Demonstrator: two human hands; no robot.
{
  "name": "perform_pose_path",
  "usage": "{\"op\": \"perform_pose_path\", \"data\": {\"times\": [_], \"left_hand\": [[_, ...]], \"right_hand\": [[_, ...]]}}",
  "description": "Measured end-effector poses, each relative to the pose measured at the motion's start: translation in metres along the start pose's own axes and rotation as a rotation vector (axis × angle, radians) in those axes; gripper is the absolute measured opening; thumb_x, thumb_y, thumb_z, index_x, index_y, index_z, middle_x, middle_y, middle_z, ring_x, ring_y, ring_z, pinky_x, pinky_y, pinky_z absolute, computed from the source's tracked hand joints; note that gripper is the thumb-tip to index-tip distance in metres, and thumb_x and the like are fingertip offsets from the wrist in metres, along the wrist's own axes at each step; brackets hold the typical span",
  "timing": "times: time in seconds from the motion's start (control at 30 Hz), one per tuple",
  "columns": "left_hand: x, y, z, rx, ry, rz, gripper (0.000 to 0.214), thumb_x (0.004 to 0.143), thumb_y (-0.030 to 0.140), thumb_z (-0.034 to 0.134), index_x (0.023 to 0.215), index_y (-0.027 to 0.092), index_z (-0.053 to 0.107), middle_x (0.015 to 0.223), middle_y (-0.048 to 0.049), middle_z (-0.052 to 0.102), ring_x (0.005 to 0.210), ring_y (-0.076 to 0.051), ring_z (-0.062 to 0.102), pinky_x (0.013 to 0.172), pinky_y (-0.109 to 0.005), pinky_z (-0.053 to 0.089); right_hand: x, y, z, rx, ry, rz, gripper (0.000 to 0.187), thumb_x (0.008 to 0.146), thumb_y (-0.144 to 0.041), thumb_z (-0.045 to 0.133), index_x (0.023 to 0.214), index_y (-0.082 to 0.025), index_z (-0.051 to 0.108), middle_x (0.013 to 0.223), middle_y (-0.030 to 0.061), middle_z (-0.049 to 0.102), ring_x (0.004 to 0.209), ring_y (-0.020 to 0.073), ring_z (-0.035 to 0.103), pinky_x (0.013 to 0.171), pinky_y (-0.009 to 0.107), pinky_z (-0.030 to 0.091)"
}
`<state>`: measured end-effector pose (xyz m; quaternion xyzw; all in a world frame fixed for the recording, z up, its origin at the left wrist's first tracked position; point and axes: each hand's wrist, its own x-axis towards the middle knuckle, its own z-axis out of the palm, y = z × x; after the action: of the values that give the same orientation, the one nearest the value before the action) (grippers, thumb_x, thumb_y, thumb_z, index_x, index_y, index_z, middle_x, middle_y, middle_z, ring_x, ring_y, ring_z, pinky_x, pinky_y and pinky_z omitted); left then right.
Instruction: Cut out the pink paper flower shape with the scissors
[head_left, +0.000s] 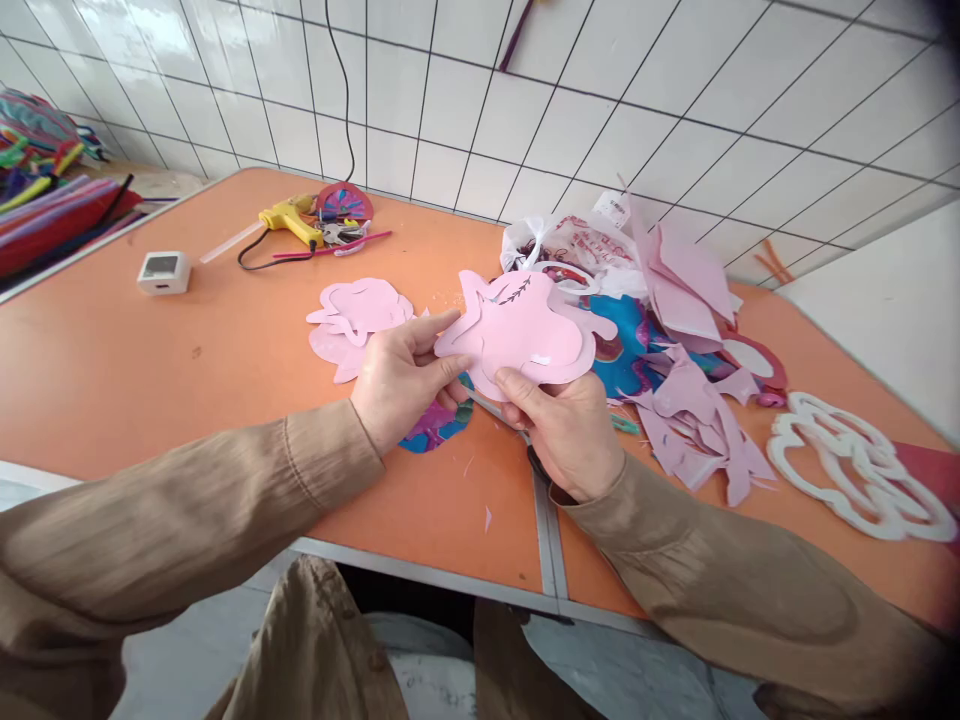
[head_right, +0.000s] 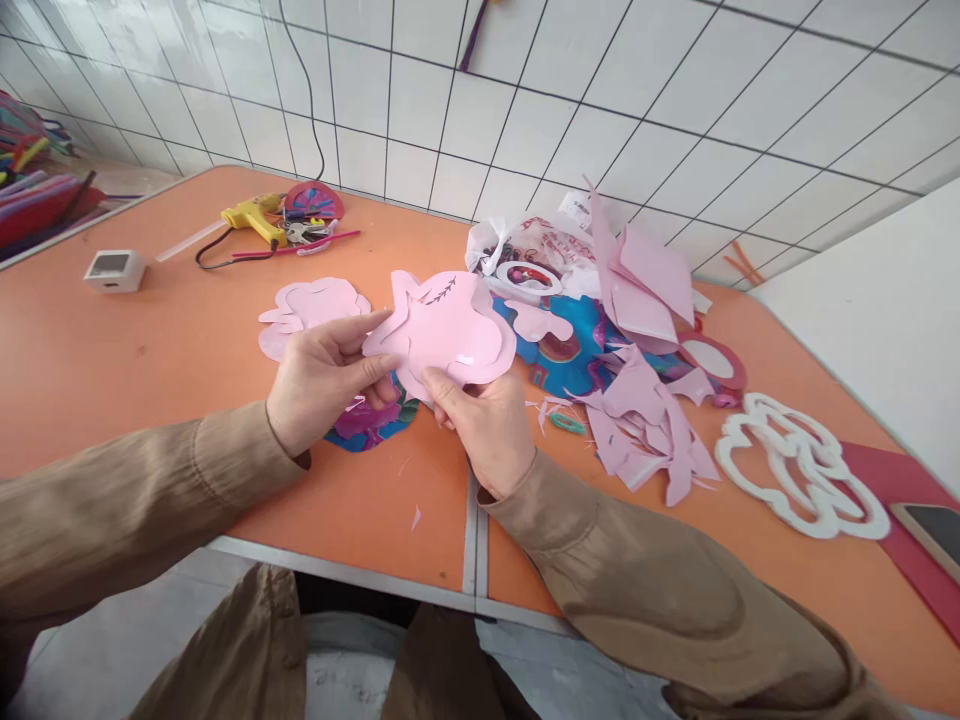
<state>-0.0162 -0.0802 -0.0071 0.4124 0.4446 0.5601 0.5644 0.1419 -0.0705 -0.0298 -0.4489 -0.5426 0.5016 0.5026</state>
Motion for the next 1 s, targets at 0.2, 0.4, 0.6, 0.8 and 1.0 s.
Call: {"op": "perform_pose_path", "data": {"times": [0.2, 0.4, 0.6, 0.8, 1.0], "left_hand": [[0.0013, -0.0013, -0.0006, 0.082, 0.000, 0.018, 0.050, 0.080, 0.008, 0.070, 0.129, 0.002, 0.062, 0.049, 0.0020, 0.066, 0.040, -0.012, 0.059, 0.043, -0.022, 0.052], [0.0008, 0.0003, -0.0008, 0.036, 0.001, 0.022, 0.031, 0.077, 0.011, 0.075, 0.108, 0.008, 0.071, 0.049, 0.0019, 0.066, 0.041, -0.012, 0.061, 0.043, -0.020, 0.051], [0.0004, 0.0010, -0.0024, 0.036, -0.044, -0.006, 0.014, 0.078, 0.015, 0.077, 0.071, 0.012, 0.065, 0.048, -0.0014, 0.066, 0.038, -0.010, 0.058, 0.042, -0.018, 0.049], [0.0007, -0.0015, -0.0067, 0.023, -0.102, -0.023, 0.024, 0.083, 0.018, 0.070, 0.061, 0.013, 0.061, 0.048, -0.0038, 0.067, 0.037, -0.010, 0.059, 0.040, -0.016, 0.047], [0.0006, -0.0008, -0.0088, -0.007, -0.138, -0.072, 0.026, 0.082, 0.021, 0.071, 0.061, 0.013, 0.060, 0.049, -0.0048, 0.067, 0.037, -0.010, 0.060, 0.040, -0.016, 0.048]], "right_hand": [[-0.0005, 0.0000, -0.0014, -0.026, -0.001, 0.013, 0.030, 0.072, -0.039, 0.076, 0.060, -0.020, 0.056, 0.047, -0.0049, 0.049, 0.042, 0.0083, 0.041, 0.039, 0.023, 0.031], [-0.0005, 0.0042, -0.0032, -0.058, 0.004, -0.012, 0.031, 0.074, -0.039, 0.076, 0.059, -0.021, 0.055, 0.047, -0.0044, 0.051, 0.043, 0.0091, 0.043, 0.039, 0.024, 0.033], [-0.0010, 0.0044, -0.0041, -0.101, 0.013, -0.059, 0.027, 0.076, -0.037, 0.074, 0.061, -0.021, 0.058, 0.047, -0.0041, 0.052, 0.043, 0.0101, 0.044, 0.041, 0.026, 0.035], [-0.0021, 0.0011, -0.0027, -0.097, 0.010, -0.064, 0.022, 0.077, -0.035, 0.073, 0.066, -0.022, 0.059, 0.050, -0.0045, 0.052, 0.043, 0.0103, 0.044, 0.041, 0.027, 0.034], [-0.0026, -0.0028, -0.0031, -0.171, 0.032, -0.100, 0.027, 0.076, -0.035, 0.073, 0.060, -0.022, 0.057, 0.046, -0.0045, 0.051, 0.043, 0.0107, 0.044, 0.043, 0.027, 0.037]]}}
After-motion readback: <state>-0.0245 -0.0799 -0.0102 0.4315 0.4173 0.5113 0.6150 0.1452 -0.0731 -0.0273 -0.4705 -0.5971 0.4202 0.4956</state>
